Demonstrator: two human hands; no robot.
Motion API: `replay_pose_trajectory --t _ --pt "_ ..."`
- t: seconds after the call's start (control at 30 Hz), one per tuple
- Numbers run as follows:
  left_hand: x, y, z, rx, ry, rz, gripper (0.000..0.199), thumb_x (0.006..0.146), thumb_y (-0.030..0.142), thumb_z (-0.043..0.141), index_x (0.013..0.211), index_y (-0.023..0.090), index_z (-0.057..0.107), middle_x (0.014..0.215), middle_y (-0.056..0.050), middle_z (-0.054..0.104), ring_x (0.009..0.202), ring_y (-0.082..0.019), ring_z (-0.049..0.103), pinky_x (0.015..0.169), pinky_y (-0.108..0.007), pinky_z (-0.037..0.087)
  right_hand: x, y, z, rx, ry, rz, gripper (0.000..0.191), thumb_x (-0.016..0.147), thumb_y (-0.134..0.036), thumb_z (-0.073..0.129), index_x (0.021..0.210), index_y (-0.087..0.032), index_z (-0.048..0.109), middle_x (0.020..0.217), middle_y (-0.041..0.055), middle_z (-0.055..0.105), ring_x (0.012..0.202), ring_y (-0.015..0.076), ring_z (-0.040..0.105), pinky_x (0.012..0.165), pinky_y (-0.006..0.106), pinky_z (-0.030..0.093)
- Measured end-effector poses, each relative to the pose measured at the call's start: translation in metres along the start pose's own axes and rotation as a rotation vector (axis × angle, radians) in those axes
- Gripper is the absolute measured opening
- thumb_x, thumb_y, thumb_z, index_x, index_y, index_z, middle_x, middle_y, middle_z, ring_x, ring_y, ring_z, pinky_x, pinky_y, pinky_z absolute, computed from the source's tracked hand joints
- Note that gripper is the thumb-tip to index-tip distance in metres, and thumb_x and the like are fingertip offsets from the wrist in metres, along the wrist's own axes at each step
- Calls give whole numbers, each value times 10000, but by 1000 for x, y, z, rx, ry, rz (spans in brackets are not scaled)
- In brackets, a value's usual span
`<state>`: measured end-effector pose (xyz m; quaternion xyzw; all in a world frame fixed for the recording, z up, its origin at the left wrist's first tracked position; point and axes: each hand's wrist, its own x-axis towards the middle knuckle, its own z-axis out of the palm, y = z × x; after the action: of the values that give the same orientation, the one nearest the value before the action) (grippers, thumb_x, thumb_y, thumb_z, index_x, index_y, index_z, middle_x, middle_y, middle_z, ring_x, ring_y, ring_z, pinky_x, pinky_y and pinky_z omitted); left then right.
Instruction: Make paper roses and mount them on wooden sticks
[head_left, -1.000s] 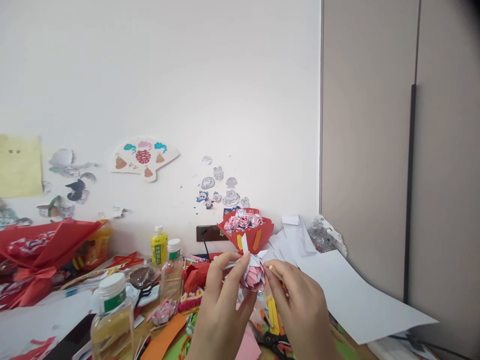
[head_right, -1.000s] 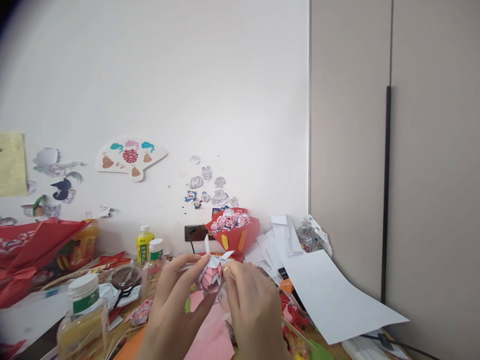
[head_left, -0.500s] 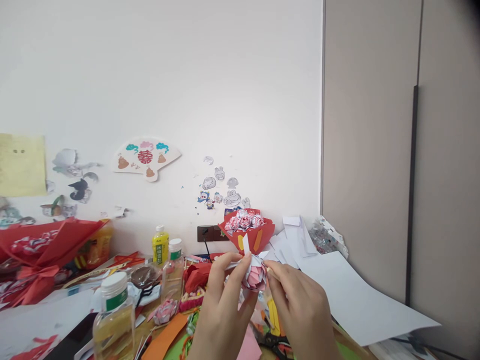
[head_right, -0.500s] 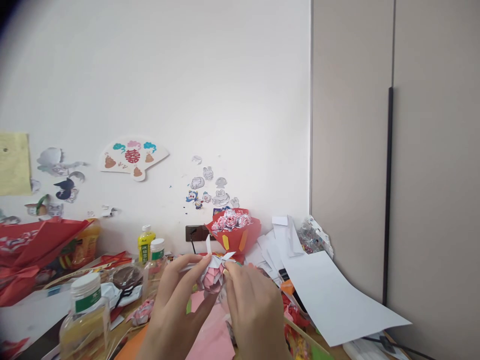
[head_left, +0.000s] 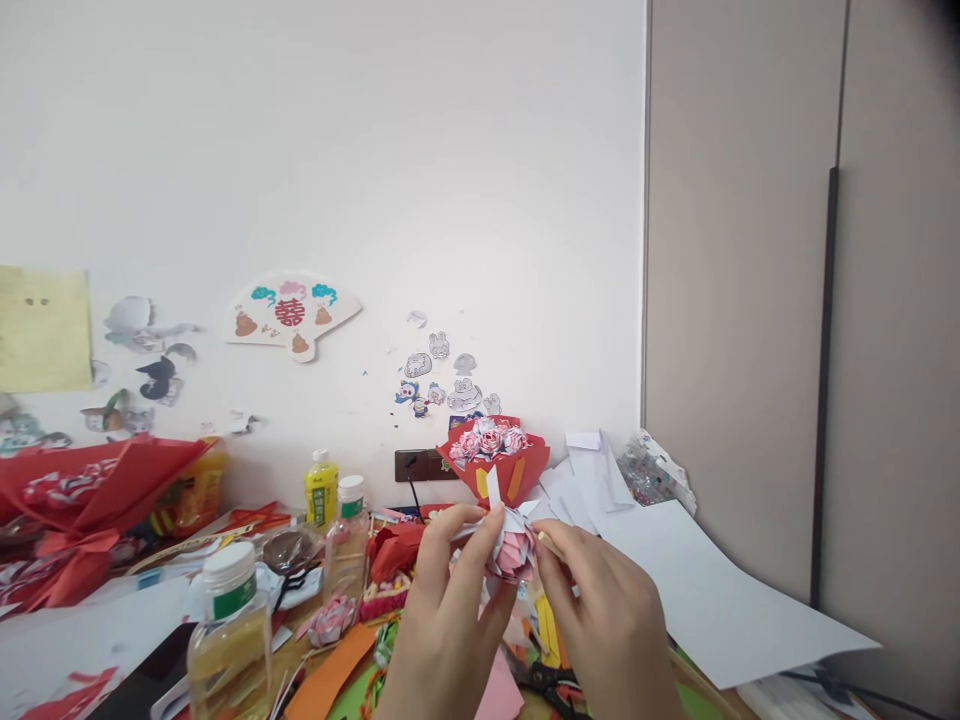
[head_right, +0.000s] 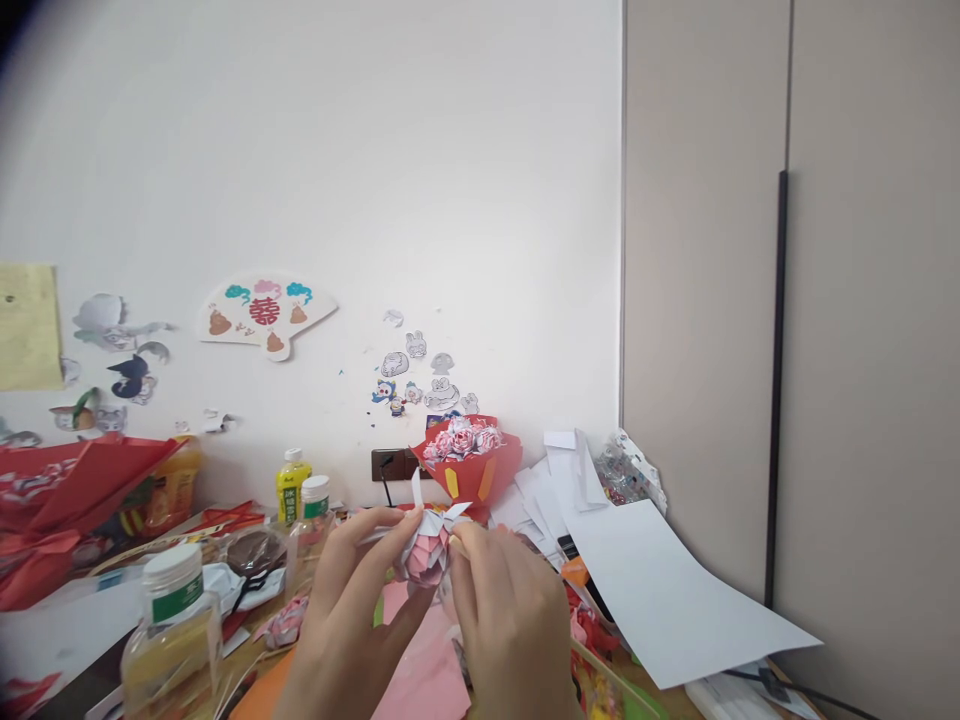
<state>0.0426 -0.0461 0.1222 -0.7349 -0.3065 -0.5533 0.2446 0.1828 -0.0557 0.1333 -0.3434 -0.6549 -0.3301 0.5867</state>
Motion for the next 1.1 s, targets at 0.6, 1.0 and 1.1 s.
replay_pose_trajectory --t 0.6,1.0,1.1 --pt "1 -3 -1 36 -8 -29 387 857 120 479 1234 204 453 1102 -104 465 1003 -202 551 765 -267 534 -1 -1 1 30 0 -17 193 903 -140 430 949 -129 617 596 25 627 515 129 590 514 223 435" --pt "5 -4 -5 64 47 -18 381 840 129 504 1211 209 480 1068 -94 504 965 -201 565 760 -273 510 -6 -1 2 126 -41 -68 304 875 -85 434 1159 -99 539 666 59 654 569 156 599 531 254 465" --pt "6 -2 -6 38 37 -39 382 834 125 516 1205 213 485 1060 -88 502 963 -195 562 757 -259 513 -6 0 3 147 -67 -62 324 869 -74 428 1173 -112 535 644 45 643 541 151 580 501 250 448"
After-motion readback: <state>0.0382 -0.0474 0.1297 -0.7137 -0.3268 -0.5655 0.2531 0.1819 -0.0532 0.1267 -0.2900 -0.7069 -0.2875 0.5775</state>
